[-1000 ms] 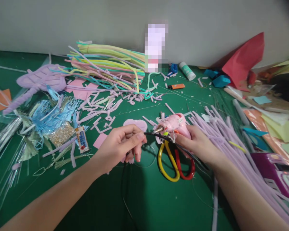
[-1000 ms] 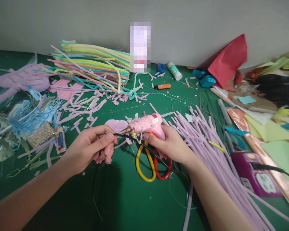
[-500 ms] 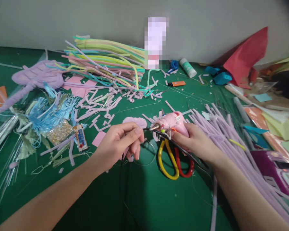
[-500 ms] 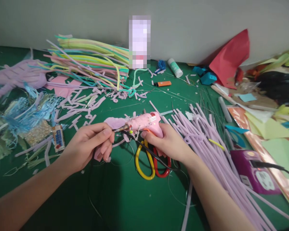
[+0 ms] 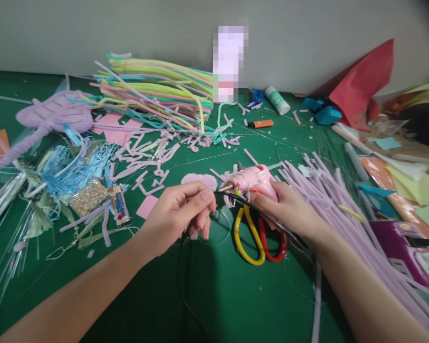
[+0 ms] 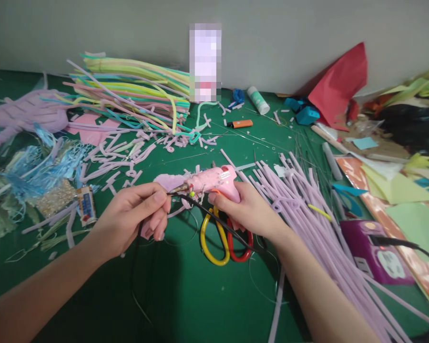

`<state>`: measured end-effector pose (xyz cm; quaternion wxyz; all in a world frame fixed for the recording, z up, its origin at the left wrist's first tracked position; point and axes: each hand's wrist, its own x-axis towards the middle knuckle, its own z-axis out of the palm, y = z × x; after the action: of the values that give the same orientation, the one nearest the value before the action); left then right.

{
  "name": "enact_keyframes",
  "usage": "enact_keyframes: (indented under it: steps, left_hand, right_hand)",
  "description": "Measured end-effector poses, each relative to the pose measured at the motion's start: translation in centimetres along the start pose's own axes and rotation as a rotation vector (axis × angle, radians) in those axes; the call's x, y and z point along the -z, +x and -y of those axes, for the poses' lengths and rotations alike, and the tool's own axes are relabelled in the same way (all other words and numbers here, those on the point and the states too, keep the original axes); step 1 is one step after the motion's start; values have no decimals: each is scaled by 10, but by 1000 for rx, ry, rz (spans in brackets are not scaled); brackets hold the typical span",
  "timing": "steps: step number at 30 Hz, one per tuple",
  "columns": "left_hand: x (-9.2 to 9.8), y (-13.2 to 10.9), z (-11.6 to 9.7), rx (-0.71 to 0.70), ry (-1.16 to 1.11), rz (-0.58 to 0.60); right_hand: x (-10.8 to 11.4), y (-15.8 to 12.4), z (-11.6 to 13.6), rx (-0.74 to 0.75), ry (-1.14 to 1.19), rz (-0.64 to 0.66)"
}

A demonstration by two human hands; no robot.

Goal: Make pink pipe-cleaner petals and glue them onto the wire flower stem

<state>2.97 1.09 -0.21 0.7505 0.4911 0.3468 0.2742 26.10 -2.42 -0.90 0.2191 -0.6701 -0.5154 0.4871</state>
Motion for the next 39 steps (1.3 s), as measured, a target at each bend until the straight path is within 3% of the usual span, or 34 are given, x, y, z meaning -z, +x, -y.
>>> enact_keyframes:
  steps: [6,39]
  left_hand:
    - [1,0,-1,-11,15,-31]
    - [4,3,3,-9,-85,32]
  right_hand:
    - [3,3,-6,22,44,22]
    - [1,3,1,-6,-42,9]
